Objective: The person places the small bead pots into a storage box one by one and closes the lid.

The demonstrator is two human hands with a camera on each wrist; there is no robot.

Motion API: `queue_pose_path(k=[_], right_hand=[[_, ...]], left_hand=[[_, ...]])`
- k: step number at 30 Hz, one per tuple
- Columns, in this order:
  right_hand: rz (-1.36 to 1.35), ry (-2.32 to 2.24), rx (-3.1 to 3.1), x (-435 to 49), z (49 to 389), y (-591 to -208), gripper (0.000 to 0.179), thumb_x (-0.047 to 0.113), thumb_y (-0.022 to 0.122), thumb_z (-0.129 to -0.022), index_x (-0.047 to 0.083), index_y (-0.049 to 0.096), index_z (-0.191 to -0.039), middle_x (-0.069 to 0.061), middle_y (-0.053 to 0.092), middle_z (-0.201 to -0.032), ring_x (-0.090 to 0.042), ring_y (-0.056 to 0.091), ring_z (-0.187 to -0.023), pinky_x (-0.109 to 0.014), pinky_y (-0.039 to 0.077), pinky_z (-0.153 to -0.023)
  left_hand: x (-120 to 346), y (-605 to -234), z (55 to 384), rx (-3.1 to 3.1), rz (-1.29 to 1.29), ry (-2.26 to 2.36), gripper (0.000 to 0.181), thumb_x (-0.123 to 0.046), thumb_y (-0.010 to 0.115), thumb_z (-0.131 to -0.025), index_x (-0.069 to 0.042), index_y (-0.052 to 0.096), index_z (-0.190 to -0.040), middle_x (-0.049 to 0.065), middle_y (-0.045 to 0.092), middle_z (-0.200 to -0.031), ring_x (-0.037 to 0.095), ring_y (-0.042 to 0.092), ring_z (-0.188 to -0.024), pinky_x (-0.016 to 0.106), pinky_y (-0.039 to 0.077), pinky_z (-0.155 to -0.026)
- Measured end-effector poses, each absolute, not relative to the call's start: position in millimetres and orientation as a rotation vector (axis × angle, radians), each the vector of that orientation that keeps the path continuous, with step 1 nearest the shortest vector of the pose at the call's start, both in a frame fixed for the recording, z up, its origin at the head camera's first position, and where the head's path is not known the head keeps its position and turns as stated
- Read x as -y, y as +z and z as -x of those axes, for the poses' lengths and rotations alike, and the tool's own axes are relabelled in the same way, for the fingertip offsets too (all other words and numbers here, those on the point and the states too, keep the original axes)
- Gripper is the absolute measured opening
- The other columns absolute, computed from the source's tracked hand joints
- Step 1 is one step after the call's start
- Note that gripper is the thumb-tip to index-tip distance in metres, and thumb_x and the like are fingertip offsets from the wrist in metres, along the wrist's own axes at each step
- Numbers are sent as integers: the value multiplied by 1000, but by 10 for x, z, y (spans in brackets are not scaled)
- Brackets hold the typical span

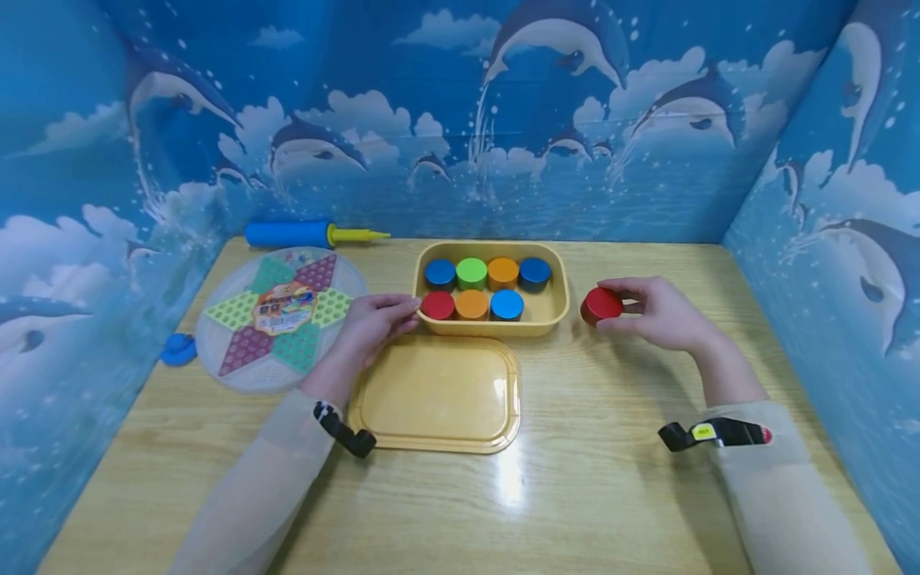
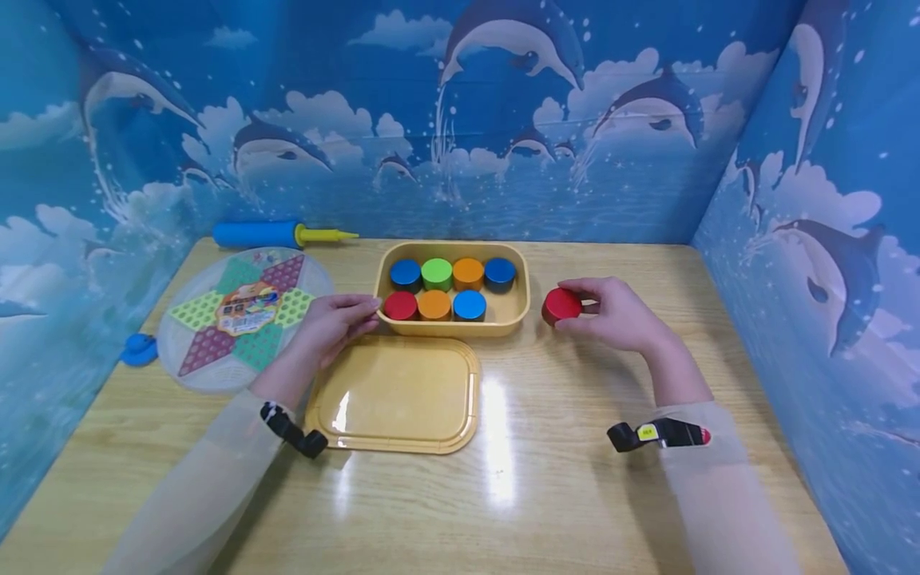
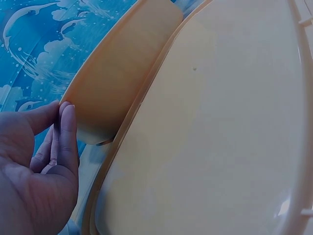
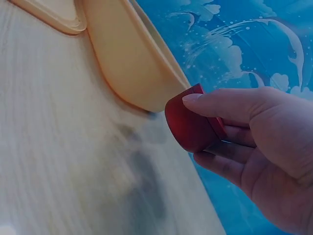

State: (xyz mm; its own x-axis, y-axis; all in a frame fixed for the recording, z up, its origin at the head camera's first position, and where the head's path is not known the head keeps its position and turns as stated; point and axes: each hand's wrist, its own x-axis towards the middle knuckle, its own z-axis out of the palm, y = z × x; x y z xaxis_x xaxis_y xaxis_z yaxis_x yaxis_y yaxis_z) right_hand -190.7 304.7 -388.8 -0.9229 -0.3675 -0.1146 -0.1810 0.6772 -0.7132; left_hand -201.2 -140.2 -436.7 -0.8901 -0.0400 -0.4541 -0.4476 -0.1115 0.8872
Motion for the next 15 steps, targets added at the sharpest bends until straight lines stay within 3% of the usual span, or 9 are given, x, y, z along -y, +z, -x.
queue_pose_path(k=[10, 15], right_hand=[[521, -1081, -2693, -2900, 2043, -3609, 69, 14, 86, -92, -3, 54, -150, -22, 61, -143, -38, 60, -126, -56, 58, -101], [565, -1082, -2679, -2763, 2126, -3515, 67, 12, 87, -91, -2, 56, -149, -19, 61, -142, -36, 59, -127, -58, 56, -104]], left_hand=[[1405, -4377, 2016, -1881, 533, 2076, 34, -11, 77, -100, 1, 71, -131, 18, 70, -124, 18, 75, -94, 30, 64, -89], [1405, -4369, 2012, -1880, 526, 2076, 35, -11, 76, -100, 1, 70, -132, 18, 69, -124, 18, 75, -94, 30, 64, -89]])
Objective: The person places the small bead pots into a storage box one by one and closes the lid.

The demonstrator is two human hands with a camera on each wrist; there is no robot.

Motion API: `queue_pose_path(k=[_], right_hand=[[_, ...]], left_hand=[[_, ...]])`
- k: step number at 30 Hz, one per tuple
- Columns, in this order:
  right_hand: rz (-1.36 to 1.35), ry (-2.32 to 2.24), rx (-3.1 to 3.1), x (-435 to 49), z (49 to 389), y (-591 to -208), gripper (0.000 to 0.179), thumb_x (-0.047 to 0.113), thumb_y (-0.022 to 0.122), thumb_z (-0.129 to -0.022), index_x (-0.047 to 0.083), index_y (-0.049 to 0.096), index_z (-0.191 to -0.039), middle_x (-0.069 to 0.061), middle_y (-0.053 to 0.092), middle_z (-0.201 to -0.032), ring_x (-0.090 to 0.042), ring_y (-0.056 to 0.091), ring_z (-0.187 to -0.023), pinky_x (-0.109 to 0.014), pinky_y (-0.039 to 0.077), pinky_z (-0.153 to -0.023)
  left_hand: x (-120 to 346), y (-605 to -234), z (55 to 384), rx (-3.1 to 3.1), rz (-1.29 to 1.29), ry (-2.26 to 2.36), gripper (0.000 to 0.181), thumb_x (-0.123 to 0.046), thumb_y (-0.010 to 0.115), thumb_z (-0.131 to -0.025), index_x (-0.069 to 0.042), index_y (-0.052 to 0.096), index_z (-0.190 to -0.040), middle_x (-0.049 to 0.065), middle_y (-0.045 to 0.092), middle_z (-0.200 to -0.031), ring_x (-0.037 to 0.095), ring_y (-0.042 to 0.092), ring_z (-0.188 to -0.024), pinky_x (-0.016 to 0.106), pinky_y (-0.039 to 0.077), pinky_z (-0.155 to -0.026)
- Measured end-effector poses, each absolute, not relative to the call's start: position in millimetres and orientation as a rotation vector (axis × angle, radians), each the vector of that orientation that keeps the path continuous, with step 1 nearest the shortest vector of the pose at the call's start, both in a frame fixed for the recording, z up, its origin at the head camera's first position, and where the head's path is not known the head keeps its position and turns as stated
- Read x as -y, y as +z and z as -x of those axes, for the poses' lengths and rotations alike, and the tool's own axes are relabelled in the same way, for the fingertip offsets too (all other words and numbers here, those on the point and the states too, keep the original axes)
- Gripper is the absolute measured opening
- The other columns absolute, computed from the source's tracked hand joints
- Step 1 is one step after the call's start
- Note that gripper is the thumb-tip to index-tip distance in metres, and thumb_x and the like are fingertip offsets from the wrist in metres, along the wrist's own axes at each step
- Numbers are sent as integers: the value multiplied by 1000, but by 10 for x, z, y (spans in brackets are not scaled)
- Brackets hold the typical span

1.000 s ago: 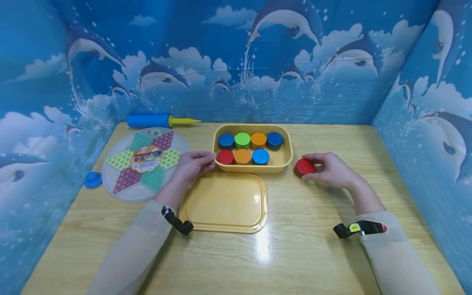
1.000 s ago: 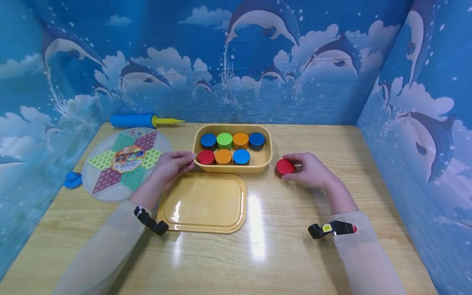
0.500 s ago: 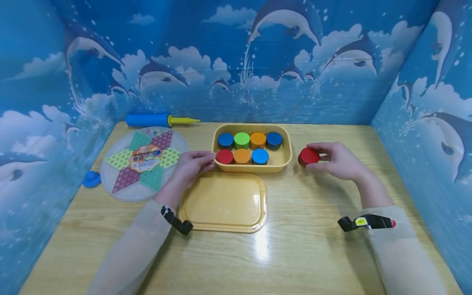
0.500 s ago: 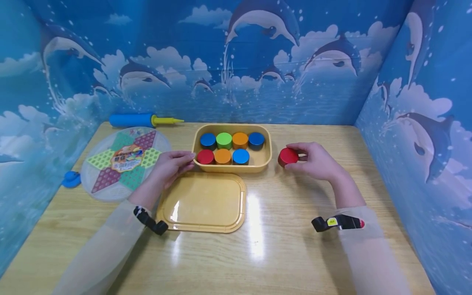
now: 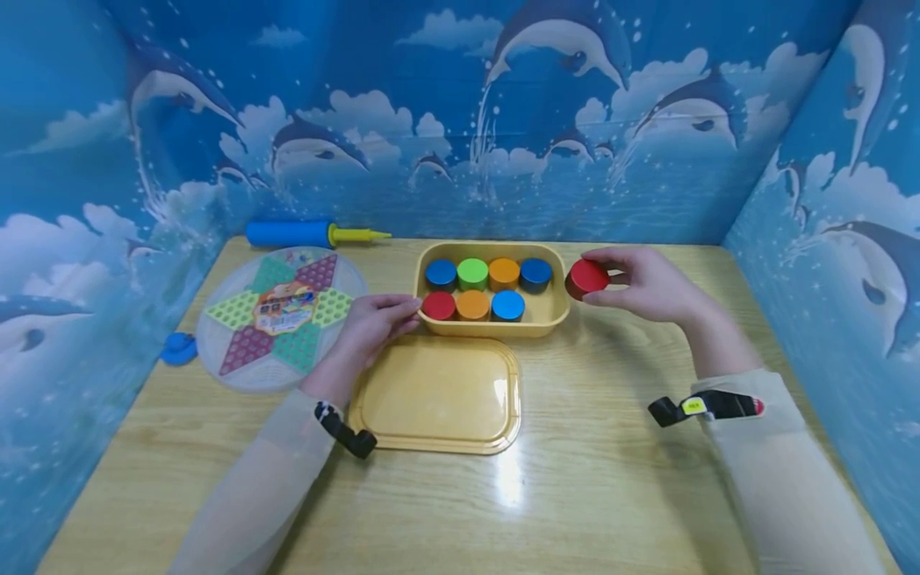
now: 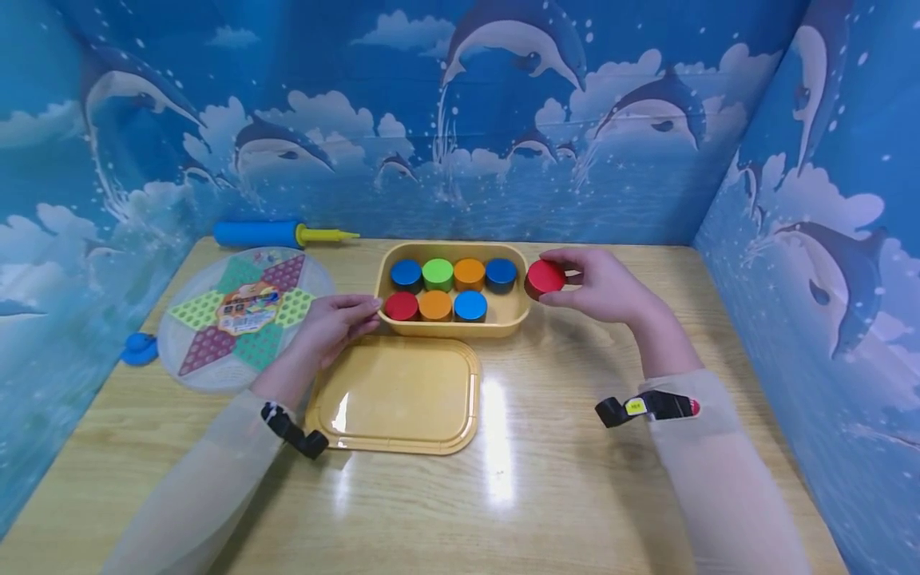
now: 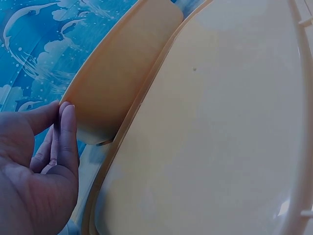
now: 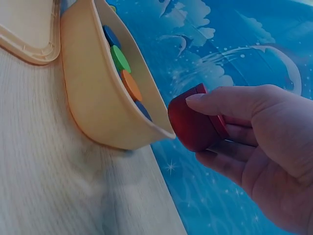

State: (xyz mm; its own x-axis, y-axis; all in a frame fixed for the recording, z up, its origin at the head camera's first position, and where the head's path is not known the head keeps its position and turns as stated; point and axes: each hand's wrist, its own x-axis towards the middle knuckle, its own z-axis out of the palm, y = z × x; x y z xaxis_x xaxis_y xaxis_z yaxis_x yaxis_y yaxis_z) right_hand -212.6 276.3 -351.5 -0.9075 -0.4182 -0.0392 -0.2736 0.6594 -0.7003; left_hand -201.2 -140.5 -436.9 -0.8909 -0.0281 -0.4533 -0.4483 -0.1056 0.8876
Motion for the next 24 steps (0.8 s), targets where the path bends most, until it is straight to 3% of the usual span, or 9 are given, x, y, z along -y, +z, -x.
queue_pose_path(k=[24], right_hand=[[738, -898, -2533, -2225, 2415, -3670, 62, 7, 85, -91, -3, 59, -146, -19, 62, -141, -34, 62, -120, -55, 55, -107]], left_hand=[[1391, -4354, 2016, -1886, 568, 2051, 38, -12, 77, -100, -1, 68, -134, 18, 69, -125, 21, 76, -97, 31, 65, -88]])
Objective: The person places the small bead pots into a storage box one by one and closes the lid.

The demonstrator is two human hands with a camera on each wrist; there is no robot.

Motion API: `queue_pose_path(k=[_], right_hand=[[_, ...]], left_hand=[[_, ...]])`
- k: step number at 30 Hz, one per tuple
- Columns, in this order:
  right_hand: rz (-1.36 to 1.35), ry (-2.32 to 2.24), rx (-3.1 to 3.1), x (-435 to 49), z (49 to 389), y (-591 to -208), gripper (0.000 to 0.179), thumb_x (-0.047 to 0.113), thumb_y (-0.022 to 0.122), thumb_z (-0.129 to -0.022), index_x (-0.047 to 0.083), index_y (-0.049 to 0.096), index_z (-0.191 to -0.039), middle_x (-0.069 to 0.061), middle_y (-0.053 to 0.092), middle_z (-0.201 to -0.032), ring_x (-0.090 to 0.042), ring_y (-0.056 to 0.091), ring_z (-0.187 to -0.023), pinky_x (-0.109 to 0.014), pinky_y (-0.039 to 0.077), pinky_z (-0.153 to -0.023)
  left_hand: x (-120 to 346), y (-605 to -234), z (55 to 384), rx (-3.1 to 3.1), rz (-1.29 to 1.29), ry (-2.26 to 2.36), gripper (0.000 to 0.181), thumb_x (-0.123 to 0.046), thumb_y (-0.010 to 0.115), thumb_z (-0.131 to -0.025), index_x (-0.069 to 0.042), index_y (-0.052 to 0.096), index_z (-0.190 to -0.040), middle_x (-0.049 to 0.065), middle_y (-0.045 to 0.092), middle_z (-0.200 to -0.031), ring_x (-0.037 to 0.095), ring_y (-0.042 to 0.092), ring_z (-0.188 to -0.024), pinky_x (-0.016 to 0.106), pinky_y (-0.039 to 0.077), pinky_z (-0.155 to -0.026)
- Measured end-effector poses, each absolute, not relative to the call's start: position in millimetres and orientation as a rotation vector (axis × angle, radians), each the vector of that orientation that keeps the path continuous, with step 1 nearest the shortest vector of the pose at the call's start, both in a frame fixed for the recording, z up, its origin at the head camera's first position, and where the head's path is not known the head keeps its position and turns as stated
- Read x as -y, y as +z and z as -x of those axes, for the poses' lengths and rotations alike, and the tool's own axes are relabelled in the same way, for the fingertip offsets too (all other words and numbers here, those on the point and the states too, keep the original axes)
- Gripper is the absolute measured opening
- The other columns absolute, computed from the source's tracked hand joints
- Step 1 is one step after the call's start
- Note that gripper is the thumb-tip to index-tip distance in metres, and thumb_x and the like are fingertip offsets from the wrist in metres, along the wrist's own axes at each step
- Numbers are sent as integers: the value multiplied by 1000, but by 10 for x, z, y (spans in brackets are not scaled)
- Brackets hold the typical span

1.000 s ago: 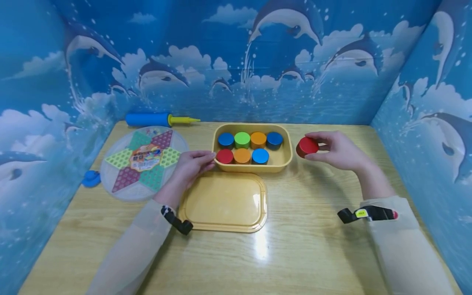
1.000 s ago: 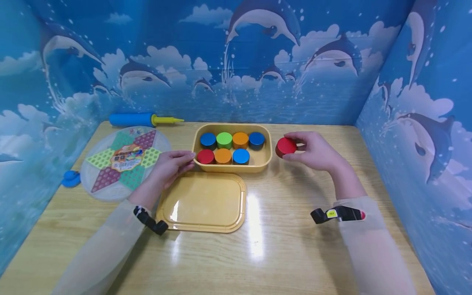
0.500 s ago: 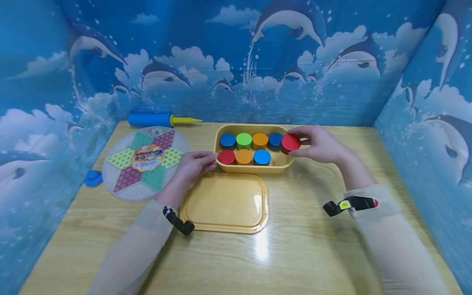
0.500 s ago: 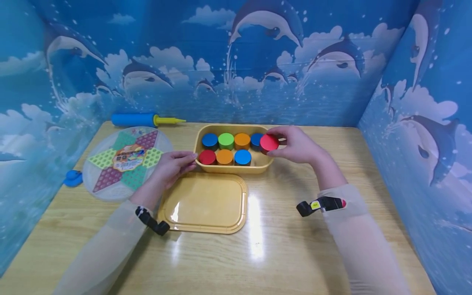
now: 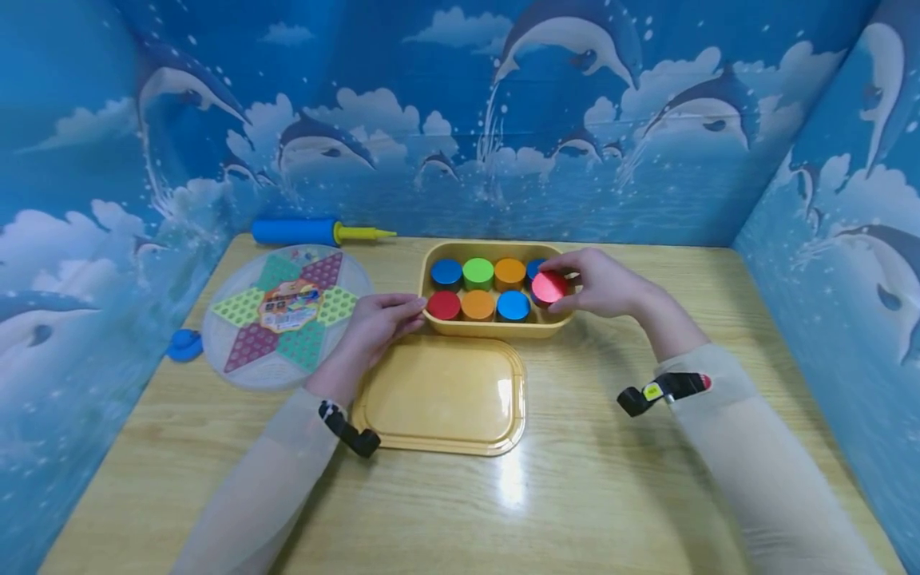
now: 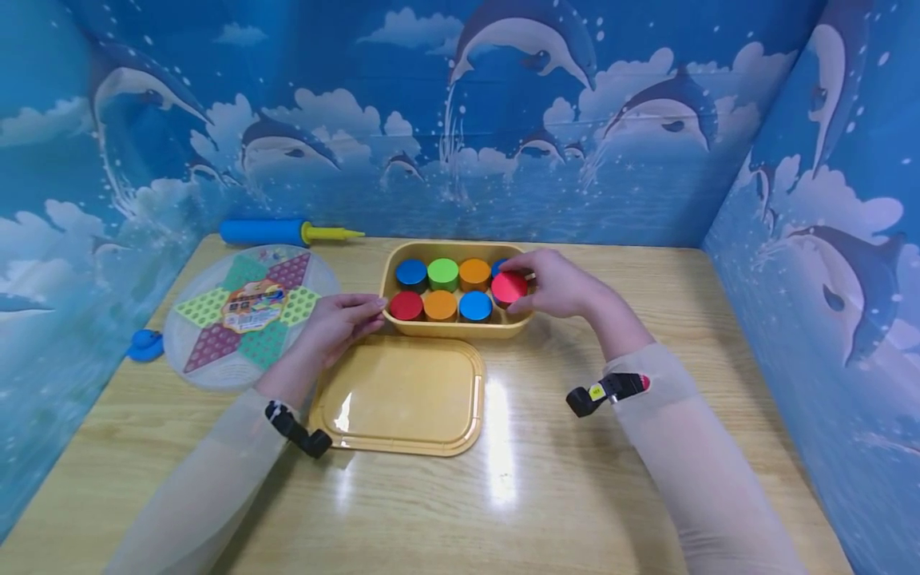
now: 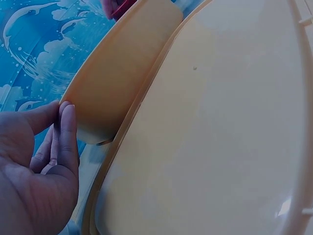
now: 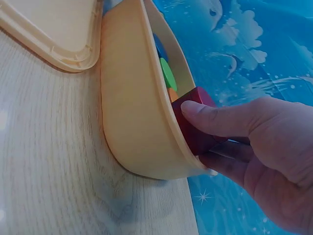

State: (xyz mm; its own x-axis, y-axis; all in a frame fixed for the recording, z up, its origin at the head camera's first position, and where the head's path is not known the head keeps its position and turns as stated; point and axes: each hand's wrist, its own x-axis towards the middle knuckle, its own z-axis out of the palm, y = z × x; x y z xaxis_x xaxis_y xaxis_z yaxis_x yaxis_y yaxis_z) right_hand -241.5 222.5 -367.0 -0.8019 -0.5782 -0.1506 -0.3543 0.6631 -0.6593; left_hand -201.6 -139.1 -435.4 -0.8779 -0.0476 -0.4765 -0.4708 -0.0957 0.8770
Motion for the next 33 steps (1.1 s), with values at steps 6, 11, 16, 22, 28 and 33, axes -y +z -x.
queue_pose_path(k=[6, 11, 16, 22, 28, 33], right_hand=[[813, -818, -2508, -2168, 2472, -3695, 60, 6, 83, -91, -5, 59, -146, -18, 64, -136, -29, 63, -109, -49, 59, -95], [832, -758, -2487, -2132, 2511, -3706, 61, 3, 83, -89, -5, 60, -144, -19, 65, -135, -31, 63, -111, -50, 57, -98], [818, -719, -2462, -2108, 2523, -3703, 57, 3, 86, -88, -5, 63, -140, -18, 67, -130, -32, 64, -110, -51, 58, -98], [854, -645, -2464, -2098, 2529, -3721, 53, 4, 86, -89, -4, 66, -137, -14, 70, -124, -28, 64, -104, -45, 60, -92], [834, -618, -2458, -2090, 2529, -3715, 54, 4, 85, -90, -4, 65, -139, -13, 70, -125, -27, 64, -105, -44, 60, -93], [835, -625, -2461, -2090, 2520, -3722, 54, 2, 85, -89, -5, 65, -139, -14, 70, -125, -28, 64, -105, -45, 59, -94]], left_hand=[[1392, -4344, 2018, -1881, 566, 2058, 36, -11, 77, -100, 0, 69, -133, 18, 69, -124, 20, 76, -96, 31, 65, -88], [1394, -4336, 2020, -1881, 565, 2055, 36, -11, 76, -100, -1, 69, -133, 18, 69, -125, 19, 75, -96, 30, 64, -88], [1398, -4337, 2023, -1888, 574, 2044, 34, -12, 76, -100, -1, 69, -132, 18, 69, -125, 19, 75, -97, 30, 64, -89], [1392, -4331, 2025, -1890, 578, 2039, 35, -12, 76, -100, -2, 69, -133, 17, 69, -125, 20, 75, -97, 30, 64, -88], [1400, -4355, 2034, -1888, 565, 2045, 36, -12, 76, -100, -1, 69, -133, 18, 69, -125, 20, 75, -96, 30, 64, -88], [1398, -4363, 2027, -1897, 565, 2043, 35, -12, 77, -100, -1, 70, -132, 18, 69, -124, 20, 76, -94, 30, 65, -87]])
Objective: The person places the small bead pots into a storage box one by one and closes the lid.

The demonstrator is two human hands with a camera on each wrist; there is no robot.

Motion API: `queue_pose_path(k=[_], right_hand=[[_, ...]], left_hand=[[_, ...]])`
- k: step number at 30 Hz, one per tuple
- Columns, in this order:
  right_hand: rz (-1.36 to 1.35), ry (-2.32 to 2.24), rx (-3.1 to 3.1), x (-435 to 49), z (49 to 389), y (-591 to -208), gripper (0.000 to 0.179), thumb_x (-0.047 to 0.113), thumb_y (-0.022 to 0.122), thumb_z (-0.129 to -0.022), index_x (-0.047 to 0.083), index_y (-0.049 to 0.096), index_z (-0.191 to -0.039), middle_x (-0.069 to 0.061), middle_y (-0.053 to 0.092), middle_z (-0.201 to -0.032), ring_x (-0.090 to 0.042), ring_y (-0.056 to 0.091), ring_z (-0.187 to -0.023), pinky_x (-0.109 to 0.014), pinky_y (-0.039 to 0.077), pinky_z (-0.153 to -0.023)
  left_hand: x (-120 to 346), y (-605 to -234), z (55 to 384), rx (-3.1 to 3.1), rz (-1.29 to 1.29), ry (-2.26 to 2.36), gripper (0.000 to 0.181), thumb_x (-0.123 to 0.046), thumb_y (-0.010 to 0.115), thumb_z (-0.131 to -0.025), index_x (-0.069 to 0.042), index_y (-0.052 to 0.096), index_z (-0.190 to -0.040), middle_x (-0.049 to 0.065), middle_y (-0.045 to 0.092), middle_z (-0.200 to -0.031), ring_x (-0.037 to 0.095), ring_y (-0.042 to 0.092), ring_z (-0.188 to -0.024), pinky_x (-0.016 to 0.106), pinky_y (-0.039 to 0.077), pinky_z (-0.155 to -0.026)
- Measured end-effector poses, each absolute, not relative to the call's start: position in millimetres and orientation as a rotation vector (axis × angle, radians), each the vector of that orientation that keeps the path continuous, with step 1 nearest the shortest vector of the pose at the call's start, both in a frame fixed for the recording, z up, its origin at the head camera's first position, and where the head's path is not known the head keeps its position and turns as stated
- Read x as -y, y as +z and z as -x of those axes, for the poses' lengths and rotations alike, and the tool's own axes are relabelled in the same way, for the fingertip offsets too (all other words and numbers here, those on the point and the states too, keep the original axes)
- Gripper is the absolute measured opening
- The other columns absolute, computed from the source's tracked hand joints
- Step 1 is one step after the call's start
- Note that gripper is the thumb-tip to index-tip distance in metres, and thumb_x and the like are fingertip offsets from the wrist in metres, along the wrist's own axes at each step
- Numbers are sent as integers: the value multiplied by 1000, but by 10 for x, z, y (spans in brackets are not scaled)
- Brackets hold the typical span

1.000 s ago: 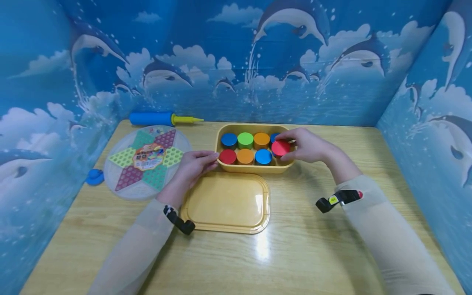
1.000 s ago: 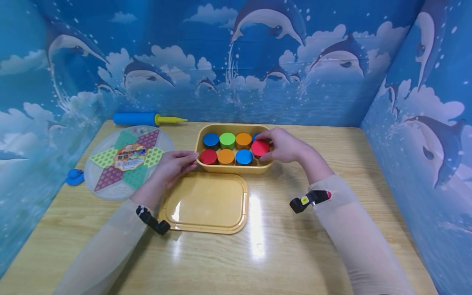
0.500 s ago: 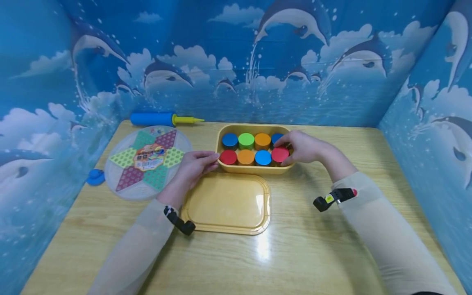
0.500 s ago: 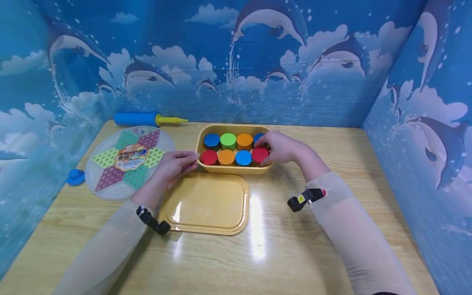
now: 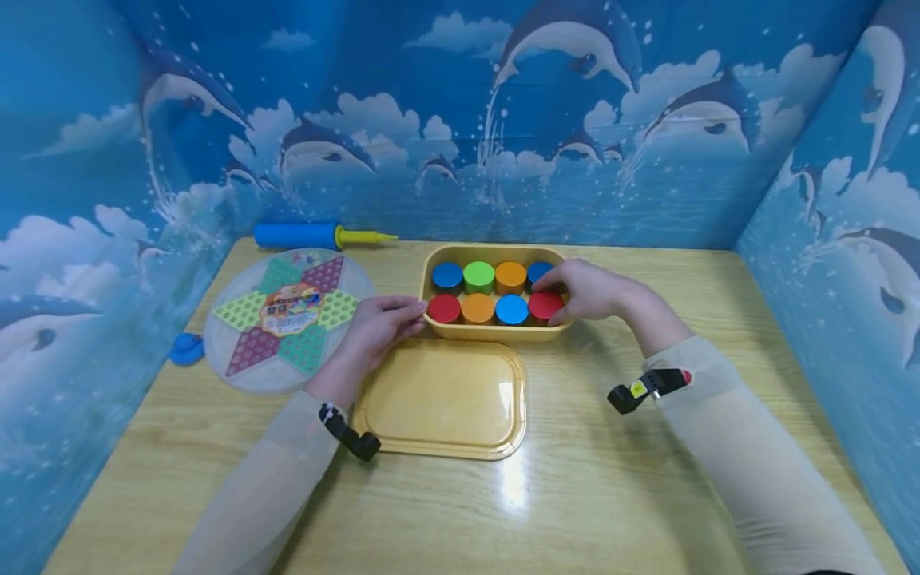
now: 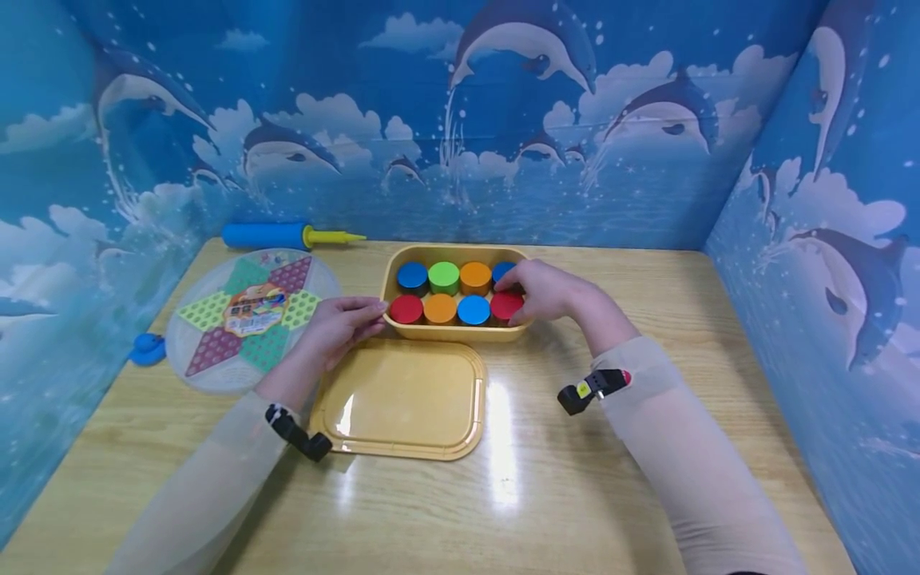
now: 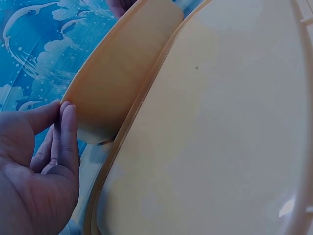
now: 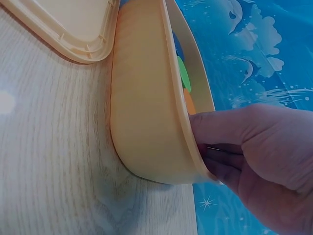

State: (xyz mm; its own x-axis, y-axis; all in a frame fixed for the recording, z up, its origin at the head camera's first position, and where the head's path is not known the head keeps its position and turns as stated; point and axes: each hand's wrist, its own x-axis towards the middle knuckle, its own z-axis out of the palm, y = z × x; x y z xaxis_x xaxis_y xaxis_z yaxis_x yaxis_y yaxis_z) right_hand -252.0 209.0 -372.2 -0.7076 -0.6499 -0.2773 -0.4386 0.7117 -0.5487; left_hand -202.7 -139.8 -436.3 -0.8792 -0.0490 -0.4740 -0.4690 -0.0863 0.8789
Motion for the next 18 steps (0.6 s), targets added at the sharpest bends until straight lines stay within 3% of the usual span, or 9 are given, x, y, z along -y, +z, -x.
queue_pose_path(k=[10, 18], right_hand=[[798, -640, -2467, -2073, 2509, -3720, 53, 2, 86, -88, -5, 66, -137, -15, 70, -125, -30, 65, -107, -46, 60, -95], [767, -665, -2453, -2066, 2503, -3722, 53, 1, 84, -90, -6, 65, -139, -22, 66, -137, -39, 62, -126, -54, 54, -108]], left_hand=[[1392, -4344, 2014, -1903, 569, 2044, 34, -11, 76, -100, -1, 70, -131, 18, 70, -123, 20, 76, -94, 30, 65, -87], [1393, -4341, 2008, -1898, 569, 2043, 35, -11, 76, -100, -1, 69, -133, 18, 69, -125, 20, 76, -95, 30, 65, -87]])
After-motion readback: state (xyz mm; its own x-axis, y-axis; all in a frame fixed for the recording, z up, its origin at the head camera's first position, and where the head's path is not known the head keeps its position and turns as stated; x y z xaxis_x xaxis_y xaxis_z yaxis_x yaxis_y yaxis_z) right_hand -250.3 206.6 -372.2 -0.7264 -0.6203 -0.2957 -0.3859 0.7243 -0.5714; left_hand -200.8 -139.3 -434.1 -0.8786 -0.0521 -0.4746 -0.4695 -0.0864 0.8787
